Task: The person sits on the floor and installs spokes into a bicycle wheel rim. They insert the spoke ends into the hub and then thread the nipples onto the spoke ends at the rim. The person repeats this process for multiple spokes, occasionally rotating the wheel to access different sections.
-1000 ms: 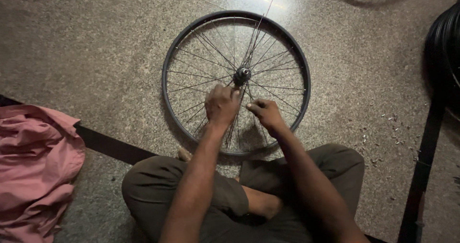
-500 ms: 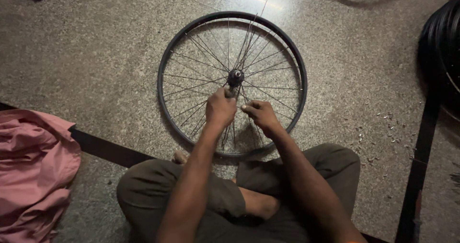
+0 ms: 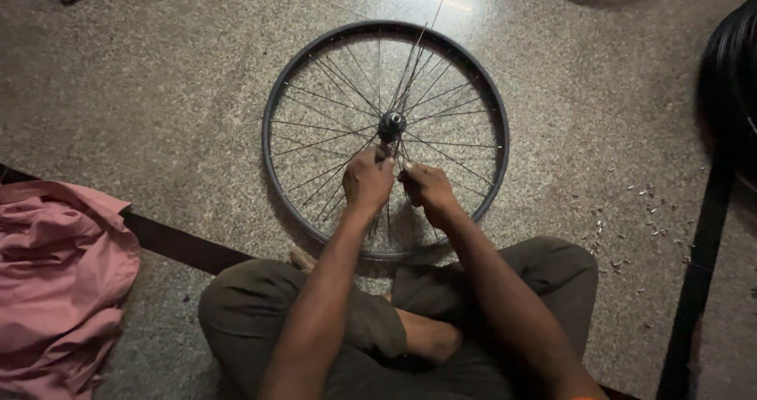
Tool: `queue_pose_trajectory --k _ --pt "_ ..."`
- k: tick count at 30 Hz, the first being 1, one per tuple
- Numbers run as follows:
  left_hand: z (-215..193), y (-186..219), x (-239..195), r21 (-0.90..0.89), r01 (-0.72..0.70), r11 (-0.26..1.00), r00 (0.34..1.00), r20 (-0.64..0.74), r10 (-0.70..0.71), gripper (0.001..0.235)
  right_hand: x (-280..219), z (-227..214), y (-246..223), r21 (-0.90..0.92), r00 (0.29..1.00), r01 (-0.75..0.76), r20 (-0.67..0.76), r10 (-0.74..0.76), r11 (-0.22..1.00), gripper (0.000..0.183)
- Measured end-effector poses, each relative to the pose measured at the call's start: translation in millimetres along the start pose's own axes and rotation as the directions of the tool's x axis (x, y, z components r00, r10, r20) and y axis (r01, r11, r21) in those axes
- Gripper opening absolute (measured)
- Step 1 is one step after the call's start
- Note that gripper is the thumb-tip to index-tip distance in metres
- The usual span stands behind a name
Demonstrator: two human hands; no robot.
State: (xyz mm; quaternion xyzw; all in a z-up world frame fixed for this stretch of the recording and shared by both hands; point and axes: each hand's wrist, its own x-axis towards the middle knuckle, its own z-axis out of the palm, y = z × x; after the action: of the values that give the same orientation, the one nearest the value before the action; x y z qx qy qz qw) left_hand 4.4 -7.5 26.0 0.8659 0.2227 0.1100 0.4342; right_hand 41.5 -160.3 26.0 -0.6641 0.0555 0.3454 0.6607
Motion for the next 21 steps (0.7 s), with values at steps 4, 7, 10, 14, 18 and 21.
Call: queue_pose_trajectory --k 4,7,10,14,18,21 --pt "3 -1 3 0.102 0.054 0.993 0.997 0.040 -0.058 0.017 -2 1 4 -0.044 1.000 0.016 0.008 -0.015 0.999 0.030" --pt "7 -7 2 0.082 0.028 0.996 0.999 0.021 -0.030 0.018 3 0 15 0.024 0.998 0.016 0.058 -0.017 1.000 0.013" --pt "15 -11 4 -0.134 0.118 0.984 0.993 0.031 -0.115 0.024 8 3 23 0.021 0.998 0.055 0.020 -0.056 0.998 0.018" --pt "23 -21 9 -0.202 0.266 0.943 0.953 0.199 -0.226 0.035 7 1 25 -0.395 0.965 0.255 0.046 -0.258 0.883 0.024" --pt "31 -44 11 -0.224 0.234 0.946 0.944 0.284 -0.166 0.030 19 -8 36 -0.445 0.933 0.355 0.108 -0.344 0.822 0.027" --pt "37 -53 18 -0.303 0.314 0.900 0.930 0.290 -0.227 0.024 32 -11 32 -0.243 0.963 0.203 -0.127 -0.238 0.949 0.026"
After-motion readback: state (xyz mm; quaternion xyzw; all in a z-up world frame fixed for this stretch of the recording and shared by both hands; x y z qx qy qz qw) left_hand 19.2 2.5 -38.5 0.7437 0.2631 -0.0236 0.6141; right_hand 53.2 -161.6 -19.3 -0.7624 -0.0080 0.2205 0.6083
